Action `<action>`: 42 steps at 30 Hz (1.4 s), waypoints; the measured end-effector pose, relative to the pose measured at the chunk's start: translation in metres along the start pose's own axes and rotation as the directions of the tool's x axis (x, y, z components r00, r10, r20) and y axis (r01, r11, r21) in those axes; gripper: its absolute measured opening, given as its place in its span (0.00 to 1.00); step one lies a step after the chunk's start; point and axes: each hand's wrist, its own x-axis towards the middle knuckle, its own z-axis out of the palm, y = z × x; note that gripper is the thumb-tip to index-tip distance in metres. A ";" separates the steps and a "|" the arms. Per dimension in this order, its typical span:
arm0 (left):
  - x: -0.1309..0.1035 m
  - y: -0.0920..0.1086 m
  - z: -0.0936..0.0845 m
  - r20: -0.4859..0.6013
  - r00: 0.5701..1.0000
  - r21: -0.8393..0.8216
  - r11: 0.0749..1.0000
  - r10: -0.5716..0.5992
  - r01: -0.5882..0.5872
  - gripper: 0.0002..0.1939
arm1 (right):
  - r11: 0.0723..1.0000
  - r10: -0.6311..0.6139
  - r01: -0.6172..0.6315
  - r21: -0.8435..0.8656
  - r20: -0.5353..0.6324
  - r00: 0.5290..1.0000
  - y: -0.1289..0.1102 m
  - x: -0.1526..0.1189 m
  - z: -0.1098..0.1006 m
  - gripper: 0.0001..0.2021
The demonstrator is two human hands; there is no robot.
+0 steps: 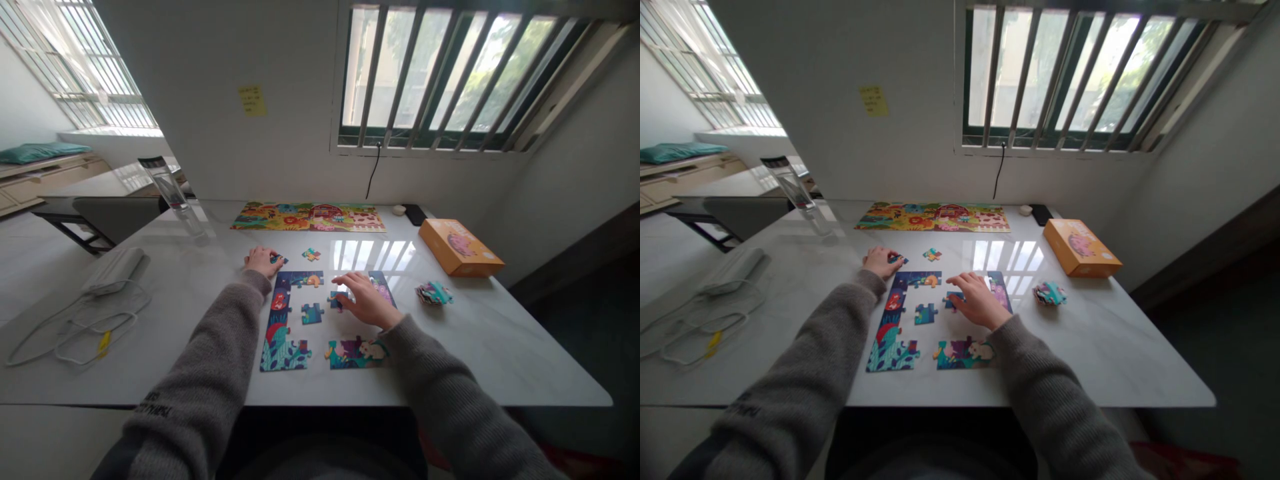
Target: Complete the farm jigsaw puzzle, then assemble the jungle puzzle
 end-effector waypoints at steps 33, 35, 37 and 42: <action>-0.080 0.077 -0.005 0.229 0.801 -0.734 0.638 0.553 -0.231 0.12 | 0.954 0.235 -0.182 -0.238 0.219 0.947 0.014 -0.010 -0.006 0.17; -0.083 0.081 -0.004 0.241 0.804 -0.714 0.661 0.543 -0.233 0.10 | 0.948 0.252 -0.195 -0.253 0.220 0.942 0.015 -0.012 -0.009 0.18; -0.087 0.085 -0.003 0.219 0.820 -0.641 0.712 0.529 -0.288 0.08 | 0.943 0.263 -0.201 -0.265 0.222 0.939 0.016 -0.014 -0.012 0.18; -0.093 0.095 0.000 0.096 0.848 -0.308 0.825 0.522 -0.473 0.07 | 0.953 0.225 -0.171 -0.251 0.209 0.952 0.016 -0.018 -0.017 0.18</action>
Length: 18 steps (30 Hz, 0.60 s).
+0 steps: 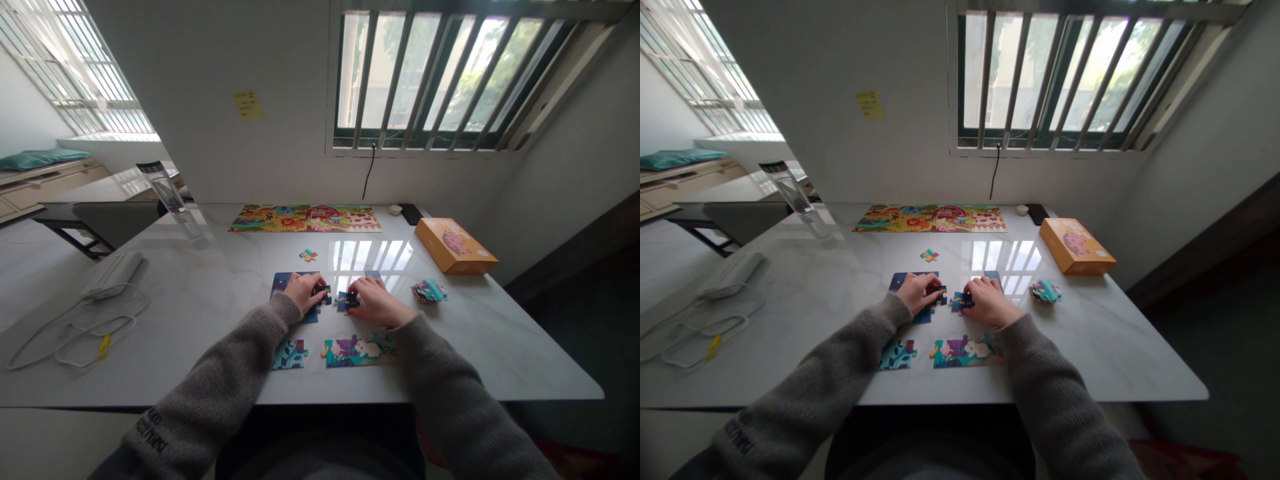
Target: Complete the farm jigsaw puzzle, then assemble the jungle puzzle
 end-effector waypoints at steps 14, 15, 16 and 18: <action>-0.001 -0.003 0.010 0.073 0.967 0.141 0.957 0.245 -0.253 0.05 | 0.989 -0.148 0.147 -0.016 -0.070 0.986 -0.002 0.005 0.005 0.18; -0.001 -0.004 0.008 0.095 0.958 0.128 0.951 0.272 -0.283 0.06 | 0.989 -0.149 0.148 -0.017 -0.069 0.986 -0.003 0.005 0.005 0.18; -0.001 -0.005 0.007 0.114 0.948 0.115 0.944 0.297 -0.309 0.07 | 0.989 -0.148 0.147 -0.017 -0.069 0.987 -0.003 0.005 0.004 0.18; -0.002 -0.007 0.004 0.141 0.934 0.097 0.935 0.327 -0.342 0.08 | 0.989 -0.146 0.145 -0.020 -0.068 0.987 -0.004 0.005 0.003 0.18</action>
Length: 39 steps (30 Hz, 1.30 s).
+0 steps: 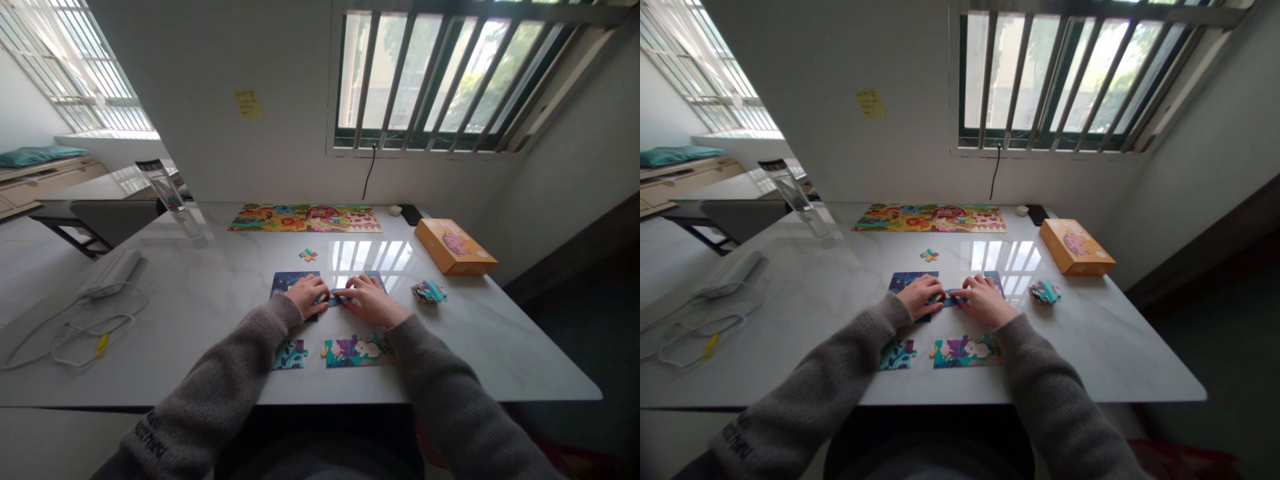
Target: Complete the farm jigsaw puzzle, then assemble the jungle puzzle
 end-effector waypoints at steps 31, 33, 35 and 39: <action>-0.015 -0.059 -0.009 -0.150 0.980 -0.074 0.990 -0.129 0.119 0.12 | 0.987 -0.129 0.131 0.093 -0.025 0.991 -0.007 0.016 0.012 0.12; -0.014 -0.059 -0.008 -0.147 0.981 -0.071 0.991 -0.127 0.117 0.12 | 0.984 -0.147 0.147 0.098 -0.011 0.989 -0.006 0.018 0.011 0.13; -0.014 -0.059 -0.008 -0.144 0.982 -0.063 0.991 -0.122 0.114 0.12 | 0.983 -0.156 0.155 0.098 0.003 0.988 -0.006 0.018 0.009 0.12; -0.014 -0.057 -0.010 -0.132 0.983 -0.051 0.991 -0.128 0.122 0.12 | 0.986 -0.149 0.147 0.074 0.026 0.988 -0.004 0.017 0.005 0.12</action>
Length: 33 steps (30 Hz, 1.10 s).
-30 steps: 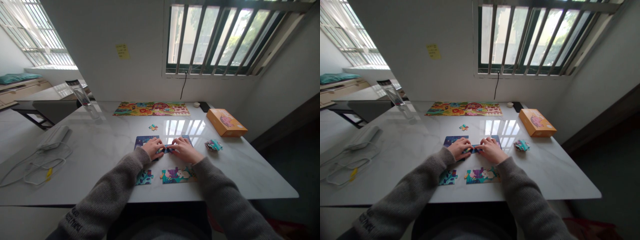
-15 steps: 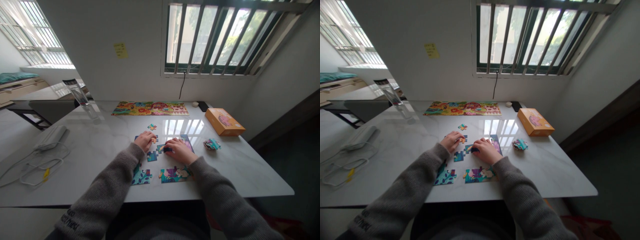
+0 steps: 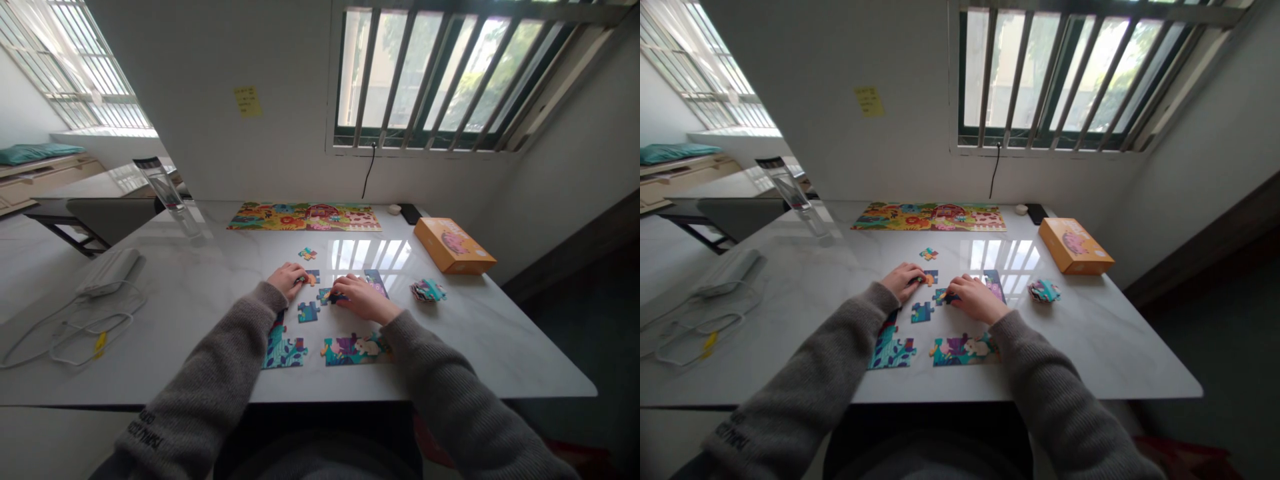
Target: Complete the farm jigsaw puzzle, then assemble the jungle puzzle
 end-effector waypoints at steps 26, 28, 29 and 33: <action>0.000 0.013 -0.004 0.050 0.998 0.126 0.992 -0.028 0.022 0.09 | 0.995 -0.014 0.006 -0.101 -0.081 0.997 0.036 0.029 0.003 0.21; 0.001 0.016 -0.004 0.064 0.998 0.135 0.991 -0.002 -0.006 0.10 | 0.996 -0.010 0.003 -0.086 -0.077 0.997 0.040 0.034 0.004 0.20; 0.001 0.017 -0.003 0.069 0.998 0.135 0.991 0.012 -0.021 0.11 | 0.997 -0.009 0.003 -0.078 -0.073 0.997 0.041 0.036 0.004 0.19; 0.003 0.023 -0.001 0.075 0.997 0.154 0.987 0.026 -0.037 0.15 | 0.999 -0.006 0.003 -0.044 -0.054 0.999 0.047 0.044 0.007 0.17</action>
